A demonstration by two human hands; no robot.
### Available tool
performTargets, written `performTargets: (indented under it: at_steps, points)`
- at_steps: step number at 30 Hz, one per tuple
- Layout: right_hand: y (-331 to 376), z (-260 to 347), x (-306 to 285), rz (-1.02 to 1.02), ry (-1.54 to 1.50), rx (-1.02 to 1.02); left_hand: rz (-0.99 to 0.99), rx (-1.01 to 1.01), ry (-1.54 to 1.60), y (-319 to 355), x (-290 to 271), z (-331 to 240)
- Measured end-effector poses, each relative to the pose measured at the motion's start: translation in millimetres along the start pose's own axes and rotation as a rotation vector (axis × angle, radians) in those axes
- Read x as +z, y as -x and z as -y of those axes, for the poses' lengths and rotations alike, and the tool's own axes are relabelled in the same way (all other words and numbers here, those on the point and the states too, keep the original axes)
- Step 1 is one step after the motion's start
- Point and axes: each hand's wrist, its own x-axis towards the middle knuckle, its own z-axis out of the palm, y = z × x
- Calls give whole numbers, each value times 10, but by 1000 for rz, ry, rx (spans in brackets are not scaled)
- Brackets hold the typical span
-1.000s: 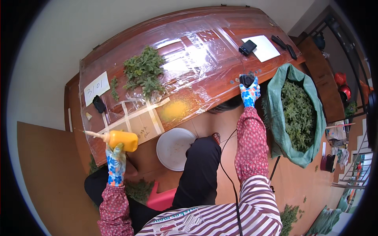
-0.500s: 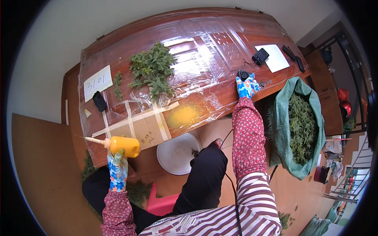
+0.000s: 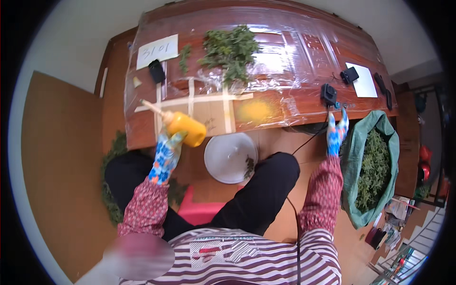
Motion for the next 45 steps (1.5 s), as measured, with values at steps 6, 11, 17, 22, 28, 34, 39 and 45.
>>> performTargets:
  at_steps: [6,11,17,22,28,34,39,45]
  points:
    - [1156,-504,-1132,135,-216,253,1,53,13,228,1,-88]
    - [855,275,-2044,105,-380,346,54,33,39,489,127,-38]
    - [533,1353,-1708,482,-600,80,97,11,49,521,172,61]
    - [1100,1972,-860,1116,-767,-48,186,-29,190,481,431,124]
    - [1317,2286,-566,1124,-1018,177,197,-91,491,528,917,309]
    - [1094,2288,-474,903,-1484,322,220,-61,599,297,1445,345]
    - [615,2099,-494,637,-1675,563,364,81,182,256,1309,156]
    - [175,1754,-398,610,-2079,693,-357,246,-1189,-791,-306,208]
